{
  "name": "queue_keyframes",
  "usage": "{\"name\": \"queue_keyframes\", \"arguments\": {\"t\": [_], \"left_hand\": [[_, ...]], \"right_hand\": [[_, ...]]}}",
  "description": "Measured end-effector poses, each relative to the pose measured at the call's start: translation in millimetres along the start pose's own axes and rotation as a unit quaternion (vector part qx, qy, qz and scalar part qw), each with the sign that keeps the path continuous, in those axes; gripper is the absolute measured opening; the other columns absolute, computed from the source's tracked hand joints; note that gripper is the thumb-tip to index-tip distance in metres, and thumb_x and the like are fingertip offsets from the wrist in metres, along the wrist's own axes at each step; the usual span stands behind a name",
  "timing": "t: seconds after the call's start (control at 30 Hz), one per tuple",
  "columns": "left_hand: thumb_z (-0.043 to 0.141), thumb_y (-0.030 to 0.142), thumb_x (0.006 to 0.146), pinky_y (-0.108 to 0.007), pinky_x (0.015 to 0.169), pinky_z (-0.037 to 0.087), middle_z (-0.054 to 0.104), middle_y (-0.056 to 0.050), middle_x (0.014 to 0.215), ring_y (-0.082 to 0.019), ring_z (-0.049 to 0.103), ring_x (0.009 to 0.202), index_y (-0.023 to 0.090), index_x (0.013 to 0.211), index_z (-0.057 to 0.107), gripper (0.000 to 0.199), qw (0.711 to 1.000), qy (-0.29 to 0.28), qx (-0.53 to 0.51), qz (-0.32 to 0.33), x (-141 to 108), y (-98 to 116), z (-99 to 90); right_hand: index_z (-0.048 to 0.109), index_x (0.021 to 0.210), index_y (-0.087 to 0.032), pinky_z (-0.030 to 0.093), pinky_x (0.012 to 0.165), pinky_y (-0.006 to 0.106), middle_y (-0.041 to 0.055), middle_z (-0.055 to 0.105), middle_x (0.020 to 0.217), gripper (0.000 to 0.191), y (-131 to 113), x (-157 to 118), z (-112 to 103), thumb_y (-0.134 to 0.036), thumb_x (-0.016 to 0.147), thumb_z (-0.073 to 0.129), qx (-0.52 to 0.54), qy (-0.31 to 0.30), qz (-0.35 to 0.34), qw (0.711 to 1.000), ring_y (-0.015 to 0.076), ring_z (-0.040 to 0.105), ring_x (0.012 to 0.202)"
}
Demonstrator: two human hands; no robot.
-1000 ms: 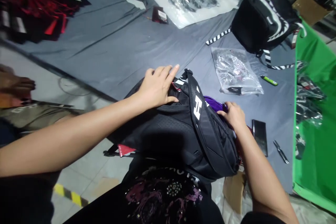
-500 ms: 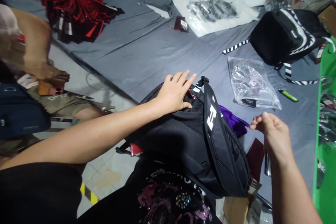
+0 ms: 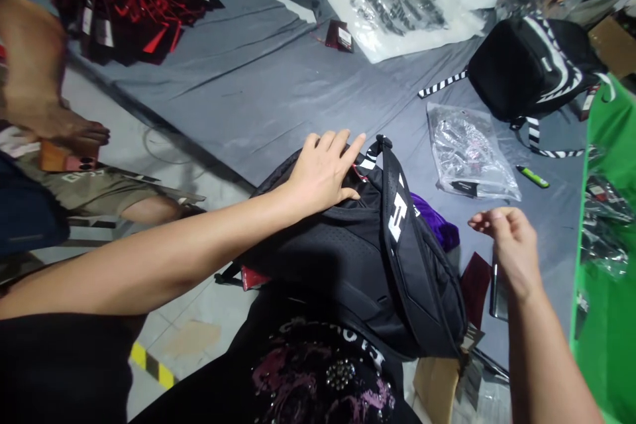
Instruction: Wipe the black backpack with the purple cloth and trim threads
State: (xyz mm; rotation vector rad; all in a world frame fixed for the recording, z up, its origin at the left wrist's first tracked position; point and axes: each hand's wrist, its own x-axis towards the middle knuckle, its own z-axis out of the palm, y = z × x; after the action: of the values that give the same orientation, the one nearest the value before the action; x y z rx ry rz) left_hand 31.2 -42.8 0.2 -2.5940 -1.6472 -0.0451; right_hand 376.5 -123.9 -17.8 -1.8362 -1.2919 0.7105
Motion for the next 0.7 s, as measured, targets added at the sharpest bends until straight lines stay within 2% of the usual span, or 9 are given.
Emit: {"name": "queue_keyframes", "arguments": {"t": [0.07, 0.13, 0.2, 0.3, 0.4, 0.5, 0.53, 0.6, 0.7], "left_hand": [[0.064, 0.063, 0.079, -0.043, 0.106, 0.028, 0.033, -0.018, 0.15, -0.035, 0.039, 0.127, 0.015, 0.155, 0.013, 0.102, 1.0, 0.004, 0.0, 0.0, 0, 1, 0.5], [0.065, 0.062, 0.079, -0.044, 0.106, 0.028, 0.035, -0.019, 0.149, -0.035, 0.039, 0.127, 0.015, 0.154, 0.014, 0.102, 1.0, 0.011, -0.002, -0.003, -4, 2, -0.5], [0.064, 0.06, 0.08, -0.045, 0.107, 0.026, 0.033, -0.019, 0.151, -0.037, 0.037, 0.13, 0.016, 0.155, 0.011, 0.102, 1.0, 0.014, -0.008, -0.01, -12, 3, -4.2], [0.062, 0.058, 0.082, -0.048, 0.109, 0.022, 0.027, -0.02, 0.154, -0.04, 0.032, 0.135, 0.017, 0.156, 0.003, 0.103, 0.999, 0.009, -0.023, -0.025, -28, 3, -13.1], [0.062, 0.057, 0.082, -0.049, 0.109, 0.021, 0.027, -0.022, 0.152, -0.041, 0.031, 0.134, 0.015, 0.155, 0.005, 0.102, 0.999, 0.013, -0.028, -0.029, -34, 3, -17.1], [0.064, 0.059, 0.081, -0.047, 0.107, 0.025, 0.034, -0.021, 0.148, -0.038, 0.036, 0.13, 0.014, 0.155, 0.013, 0.1, 1.0, 0.013, -0.016, -0.022, -24, 3, -11.7], [0.065, 0.059, 0.08, -0.046, 0.106, 0.027, 0.037, -0.02, 0.146, -0.037, 0.037, 0.128, 0.013, 0.154, 0.016, 0.1, 1.0, 0.013, -0.011, -0.017, -19, 3, -9.0], [0.067, 0.06, 0.078, -0.045, 0.105, 0.029, 0.041, -0.02, 0.143, -0.036, 0.04, 0.125, 0.012, 0.153, 0.021, 0.1, 1.0, 0.016, -0.002, -0.006, -9, 2, -4.4], [0.07, 0.059, 0.076, -0.044, 0.104, 0.031, 0.043, -0.02, 0.141, -0.034, 0.042, 0.121, 0.009, 0.152, 0.024, 0.102, 1.0, 0.019, 0.007, 0.007, -2, 1, -1.4]], "right_hand": [[0.058, 0.099, -0.024, 0.051, 0.091, 0.045, 0.0067, 0.069, 0.099, 0.038, 7, -5, 5, -0.053, 0.075, 0.067, -0.084, -0.073, -0.037, 0.993, 0.025, 0.066, 0.095], [0.062, 0.107, -0.02, 0.047, 0.098, 0.047, 0.0138, 0.064, 0.121, 0.044, 22, -11, 15, -0.05, 0.075, 0.065, -0.215, -0.139, -0.081, 0.963, 0.0292, 0.061, 0.11], [0.066, 0.102, -0.018, 0.043, 0.102, 0.048, 0.0166, 0.058, 0.132, 0.037, 36, -15, 25, -0.046, 0.083, 0.052, -0.306, -0.152, -0.119, 0.932, 0.0306, 0.058, 0.118], [0.069, 0.098, -0.017, 0.041, 0.104, 0.048, 0.0152, 0.062, 0.128, 0.038, 46, -16, 30, -0.041, 0.09, 0.041, -0.334, -0.141, -0.164, 0.918, 0.0289, 0.057, 0.119], [0.065, 0.119, -0.019, 0.041, 0.105, 0.049, 0.0144, 0.056, 0.137, 0.043, 47, -14, 30, -0.04, 0.084, 0.05, -0.341, -0.182, -0.177, 0.905, 0.0301, 0.053, 0.126], [0.07, 0.107, -0.02, 0.042, 0.104, 0.051, 0.013, 0.06, 0.134, 0.038, 48, -11, 27, -0.04, 0.079, 0.054, -0.336, -0.2, -0.155, 0.907, 0.0326, 0.056, 0.122], [0.071, 0.101, -0.019, 0.043, 0.102, 0.051, 0.0129, 0.064, 0.126, 0.036, 48, -9, 23, -0.042, 0.08, 0.052, -0.321, -0.181, -0.143, 0.918, 0.0326, 0.059, 0.117], [0.07, 0.097, -0.019, 0.048, 0.096, 0.05, 0.013, 0.071, 0.111, 0.039, 45, -4, 8, -0.049, 0.083, 0.049, -0.258, -0.088, -0.108, 0.956, 0.033, 0.064, 0.106], [0.065, 0.114, -0.022, 0.053, 0.083, 0.049, 0.0158, 0.069, 0.112, 0.051, 30, 0, -25, -0.058, 0.087, 0.04, -0.157, 0.067, -0.064, 0.983, 0.0364, 0.064, 0.105]]}}
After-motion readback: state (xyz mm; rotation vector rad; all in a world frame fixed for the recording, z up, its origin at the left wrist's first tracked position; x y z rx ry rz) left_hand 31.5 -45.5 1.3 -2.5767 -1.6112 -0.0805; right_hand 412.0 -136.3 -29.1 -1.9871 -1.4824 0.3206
